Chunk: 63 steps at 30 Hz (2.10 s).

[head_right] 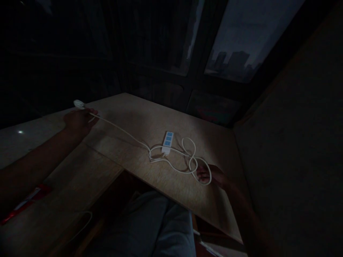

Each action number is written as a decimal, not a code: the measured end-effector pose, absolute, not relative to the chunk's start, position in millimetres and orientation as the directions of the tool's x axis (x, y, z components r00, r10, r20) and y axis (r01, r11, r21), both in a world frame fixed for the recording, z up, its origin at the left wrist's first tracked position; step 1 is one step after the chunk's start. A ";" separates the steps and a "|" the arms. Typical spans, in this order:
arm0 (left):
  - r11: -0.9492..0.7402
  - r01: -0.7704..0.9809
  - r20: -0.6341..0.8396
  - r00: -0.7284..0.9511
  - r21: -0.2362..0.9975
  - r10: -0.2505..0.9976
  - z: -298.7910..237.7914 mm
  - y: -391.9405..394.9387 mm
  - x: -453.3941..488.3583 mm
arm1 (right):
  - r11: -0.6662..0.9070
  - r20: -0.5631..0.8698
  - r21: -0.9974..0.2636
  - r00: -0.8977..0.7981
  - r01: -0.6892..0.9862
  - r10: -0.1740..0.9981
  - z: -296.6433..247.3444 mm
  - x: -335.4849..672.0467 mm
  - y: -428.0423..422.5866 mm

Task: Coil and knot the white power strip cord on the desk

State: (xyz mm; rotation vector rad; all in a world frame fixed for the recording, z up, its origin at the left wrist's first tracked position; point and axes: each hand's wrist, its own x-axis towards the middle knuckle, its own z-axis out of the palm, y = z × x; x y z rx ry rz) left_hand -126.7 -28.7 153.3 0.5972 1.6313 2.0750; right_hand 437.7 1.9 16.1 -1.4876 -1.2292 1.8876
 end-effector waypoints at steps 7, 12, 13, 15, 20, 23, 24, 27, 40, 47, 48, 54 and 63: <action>-0.346 -0.172 0.170 -0.624 0.922 0.762 187.3 -78.4 -29.2 | -0.192 -0.182 -0.981 0.202 0.030 0.962 38.3 431.3 -20.1; -0.304 0.022 0.301 -0.209 0.953 0.930 175.8 -117.3 51.7 | 0.104 0.130 -0.914 0.038 0.392 0.991 72.7 372.4 -66.7; -0.301 0.074 0.308 -0.108 0.951 0.945 170.7 -124.4 69.0 | 0.196 0.216 -0.878 -0.003 0.438 0.976 79.4 359.4 -77.2; -0.328 0.202 0.312 0.106 0.923 0.944 158.1 -137.3 102.6 | 0.326 0.318 -0.833 -0.096 0.447 0.943 91.3 338.2 -97.1; -0.434 0.189 0.376 0.278 0.881 0.884 120.5 -155.9 162.8 | 0.209 0.138 -0.962 -0.349 0.176 0.927 99.1 331.2 -138.0; -0.419 0.192 0.389 0.177 0.888 0.904 104.7 -155.6 180.3 | 0.098 0.062 -0.989 -0.286 0.112 0.956 82.6 346.9 -158.6; -0.396 0.205 0.372 0.145 0.895 0.917 101.5 -154.2 185.0 | 0.061 0.038 -0.995 -0.281 0.075 0.959 75.6 351.1 -164.9; -0.350 0.240 0.319 0.160 0.905 0.934 97.4 -149.5 199.7 | -0.037 -0.041 -0.999 -0.262 0.021 0.964 59.3 355.8 -177.3; -0.355 0.376 0.345 0.097 0.856 0.934 106.9 -57.2 177.6 | 0.068 0.063 -0.971 -0.028 0.228 0.998 79.9 376.8 -167.1; -0.038 0.730 -0.004 0.055 0.682 0.998 61.9 47.1 159.8 | 0.170 0.105 -0.939 -0.218 0.301 0.970 108.2 382.4 -156.6; -0.012 0.708 -0.028 0.045 0.707 0.999 56.0 53.4 160.7 | 0.197 0.134 -0.934 -0.219 0.299 0.967 111.7 381.7 -154.1; 0.125 0.182 -0.081 -0.232 0.975 0.969 32.1 68.5 164.3 | 0.315 0.300 -0.911 -0.098 0.265 0.949 136.0 379.0 -131.3; 0.045 -0.311 -0.137 -0.281 0.949 0.950 22.7 53.2 111.2 | 0.206 0.143 -0.973 0.428 -0.103 0.892 148.0 440.6 -72.9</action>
